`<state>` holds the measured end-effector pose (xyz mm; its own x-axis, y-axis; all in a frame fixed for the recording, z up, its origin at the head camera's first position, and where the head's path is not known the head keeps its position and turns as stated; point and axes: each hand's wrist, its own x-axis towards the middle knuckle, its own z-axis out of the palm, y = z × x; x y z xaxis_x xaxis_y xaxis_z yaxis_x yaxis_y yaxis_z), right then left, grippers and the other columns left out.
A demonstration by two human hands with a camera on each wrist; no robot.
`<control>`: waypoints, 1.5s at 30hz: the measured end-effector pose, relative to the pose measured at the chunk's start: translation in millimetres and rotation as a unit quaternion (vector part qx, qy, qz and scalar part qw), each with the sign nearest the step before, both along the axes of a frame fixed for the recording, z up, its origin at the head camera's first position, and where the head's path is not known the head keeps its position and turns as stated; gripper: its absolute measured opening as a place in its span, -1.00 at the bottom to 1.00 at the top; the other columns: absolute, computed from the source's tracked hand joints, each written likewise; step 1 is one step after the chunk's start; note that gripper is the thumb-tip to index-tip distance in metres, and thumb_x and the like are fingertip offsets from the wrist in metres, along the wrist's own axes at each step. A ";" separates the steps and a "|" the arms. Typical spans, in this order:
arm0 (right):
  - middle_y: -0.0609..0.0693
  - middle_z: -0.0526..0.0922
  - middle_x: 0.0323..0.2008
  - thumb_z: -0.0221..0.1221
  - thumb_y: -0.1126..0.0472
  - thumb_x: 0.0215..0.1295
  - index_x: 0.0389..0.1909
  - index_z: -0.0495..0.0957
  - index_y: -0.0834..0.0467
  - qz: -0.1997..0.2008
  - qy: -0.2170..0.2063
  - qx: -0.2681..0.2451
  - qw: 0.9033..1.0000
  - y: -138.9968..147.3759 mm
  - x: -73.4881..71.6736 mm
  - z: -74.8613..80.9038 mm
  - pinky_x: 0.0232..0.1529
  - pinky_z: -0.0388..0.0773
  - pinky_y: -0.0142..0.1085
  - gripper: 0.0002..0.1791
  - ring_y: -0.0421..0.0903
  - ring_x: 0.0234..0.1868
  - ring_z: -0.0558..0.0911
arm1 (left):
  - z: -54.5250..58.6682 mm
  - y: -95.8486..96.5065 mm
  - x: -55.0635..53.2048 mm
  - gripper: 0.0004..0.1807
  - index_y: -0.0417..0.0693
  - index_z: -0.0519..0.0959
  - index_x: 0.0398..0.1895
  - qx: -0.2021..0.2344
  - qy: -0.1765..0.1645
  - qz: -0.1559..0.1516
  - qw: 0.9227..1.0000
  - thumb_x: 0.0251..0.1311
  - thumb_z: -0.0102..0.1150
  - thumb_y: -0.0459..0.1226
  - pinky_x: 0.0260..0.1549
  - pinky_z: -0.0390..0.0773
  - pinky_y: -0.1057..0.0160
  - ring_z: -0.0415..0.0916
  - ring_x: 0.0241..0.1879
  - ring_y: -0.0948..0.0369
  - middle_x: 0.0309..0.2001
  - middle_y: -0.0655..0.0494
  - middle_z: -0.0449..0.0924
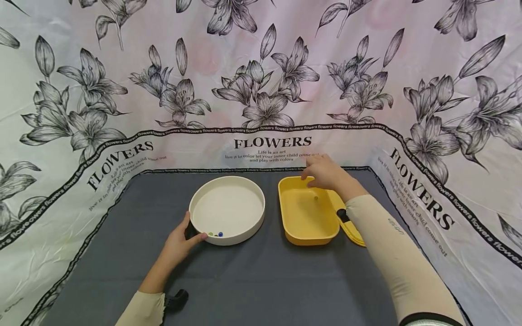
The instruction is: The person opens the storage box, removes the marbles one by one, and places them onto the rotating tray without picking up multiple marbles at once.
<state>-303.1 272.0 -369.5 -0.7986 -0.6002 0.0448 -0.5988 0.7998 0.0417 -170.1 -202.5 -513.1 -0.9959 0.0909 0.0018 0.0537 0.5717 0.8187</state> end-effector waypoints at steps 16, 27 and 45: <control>-0.08 0.51 -0.25 0.58 0.06 0.01 -0.21 0.82 -0.03 0.013 -0.018 0.020 1.000 29.1 -4.4 -39.4 -0.09 0.28 -0.06 -0.71 0.00 -0.14 0.42 | 1.8 4.5 -0.3 0.26 -0.13 -0.21 0.67 -0.005 -0.005 0.005 1.000 0.19 0.40 0.15 0.50 0.08 -0.23 -0.15 0.62 -0.12 0.65 -0.17 -0.18; -0.11 0.42 -0.29 0.56 0.00 0.02 -0.24 0.83 -0.07 0.045 0.013 0.057 0.997 34.9 -12.6 -68.9 -0.15 0.11 -0.07 -0.74 -0.05 -0.22 0.28 | -0.8 1.4 1.7 0.26 -0.15 -0.19 0.67 -0.004 0.001 0.008 1.000 0.19 0.40 0.16 0.48 0.11 -0.24 -0.11 0.61 -0.12 0.65 -0.16 -0.17; -0.04 0.34 -0.38 0.35 0.25 0.31 -0.57 0.69 -0.07 0.052 0.044 0.140 0.988 19.2 -18.4 -80.1 -0.11 0.06 -0.03 -0.74 0.00 -0.29 0.21 | -0.3 1.4 -4.1 0.25 -0.15 -0.18 0.67 -0.006 0.009 0.012 1.000 0.18 0.40 0.15 0.48 0.12 -0.24 -0.09 0.61 -0.13 0.64 -0.18 -0.14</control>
<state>-321.5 291.2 -449.5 -0.7324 -0.6775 -0.0675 -0.6612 0.6841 0.3080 -174.2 -201.1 -513.4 -0.9975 0.0680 0.0186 0.0549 0.5829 0.8107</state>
